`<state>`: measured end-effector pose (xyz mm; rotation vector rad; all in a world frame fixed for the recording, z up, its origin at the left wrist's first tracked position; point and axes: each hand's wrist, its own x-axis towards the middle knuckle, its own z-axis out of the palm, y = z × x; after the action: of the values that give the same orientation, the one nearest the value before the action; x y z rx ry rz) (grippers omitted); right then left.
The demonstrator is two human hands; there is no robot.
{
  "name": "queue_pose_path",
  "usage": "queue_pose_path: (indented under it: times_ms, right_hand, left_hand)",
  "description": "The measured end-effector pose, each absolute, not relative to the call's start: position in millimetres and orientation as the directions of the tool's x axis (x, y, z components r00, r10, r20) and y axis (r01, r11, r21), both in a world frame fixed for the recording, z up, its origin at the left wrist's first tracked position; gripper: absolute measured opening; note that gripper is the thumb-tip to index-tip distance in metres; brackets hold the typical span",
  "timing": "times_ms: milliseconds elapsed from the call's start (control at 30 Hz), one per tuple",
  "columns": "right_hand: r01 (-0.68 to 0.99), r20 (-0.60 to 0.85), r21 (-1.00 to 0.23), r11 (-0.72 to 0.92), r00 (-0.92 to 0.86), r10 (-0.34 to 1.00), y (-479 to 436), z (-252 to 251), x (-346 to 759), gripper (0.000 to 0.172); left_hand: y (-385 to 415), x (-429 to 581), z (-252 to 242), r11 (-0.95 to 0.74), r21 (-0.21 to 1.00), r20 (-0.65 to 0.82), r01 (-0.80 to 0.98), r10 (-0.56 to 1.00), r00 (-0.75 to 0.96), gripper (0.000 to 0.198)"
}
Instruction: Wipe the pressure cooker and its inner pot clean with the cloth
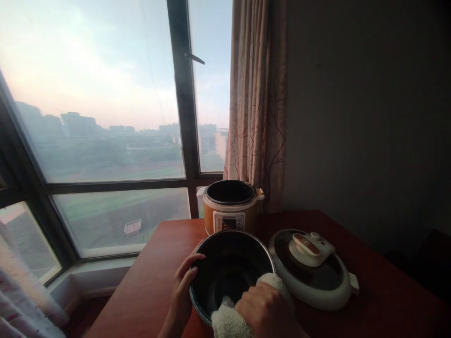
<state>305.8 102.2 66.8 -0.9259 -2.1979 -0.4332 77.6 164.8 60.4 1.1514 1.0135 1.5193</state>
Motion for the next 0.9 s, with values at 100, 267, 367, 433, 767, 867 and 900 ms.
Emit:
queue_pose_path:
  times_ms: [100, 267, 367, 433, 767, 867, 900]
  right_hand:
    - [0.742, 0.707, 0.015, 0.67, -0.482, 0.518, 100.0, 63.6, 302.3, 0.016]
    - [0.751, 0.674, -0.029, 0.66, -0.473, 0.568, 95.5, 69.6, 297.8, 0.023]
    - [0.756, 0.649, -0.057, 0.652, -0.468, 0.599, 91.9, 76.5, 291.7, 0.034]
    - [0.767, 0.61, -0.09, 0.636, -0.462, 0.644, 89.1, 80.2, 287.7, 0.036]
    - [0.765, 0.39, -0.157, 0.625, -0.534, 0.751, 80.9, 98.9, 290.9, 0.041]
    - [0.724, 0.347, -0.185, 0.665, -0.585, 0.733, 83.8, 104.7, 306.2, 0.044]
    - [0.705, 0.34, -0.193, 0.683, -0.604, 0.72, 84.6, 106.8, 312.0, 0.043]
  left_hand:
    - [153.1, 83.3, 54.3, -0.294, 0.945, 0.24, -0.143, 0.92, -0.309, 0.036]
    - [130.7, 92.0, 54.9, -0.274, 0.962, 0.251, 0.015, 0.857, -0.45, 0.035]
    - [117.9, 101.5, 53.2, -0.356, 0.926, 0.375, 0.123, 0.844, -0.383, 0.026]
    - [111.1, 105.5, 51.5, -0.394, 0.906, 0.424, 0.157, 0.839, -0.34, 0.025]
    - [125.3, 67.7, 71.1, -0.326, 0.935, 0.339, 0.143, 0.937, -0.082, 0.019]
    - [142.1, 56.8, 83.1, -0.295, 0.952, 0.292, 0.084, 0.955, 0.047, 0.02]
    - [147.9, 53.5, 87.3, -0.283, 0.957, 0.277, 0.057, 0.956, 0.098, 0.02]
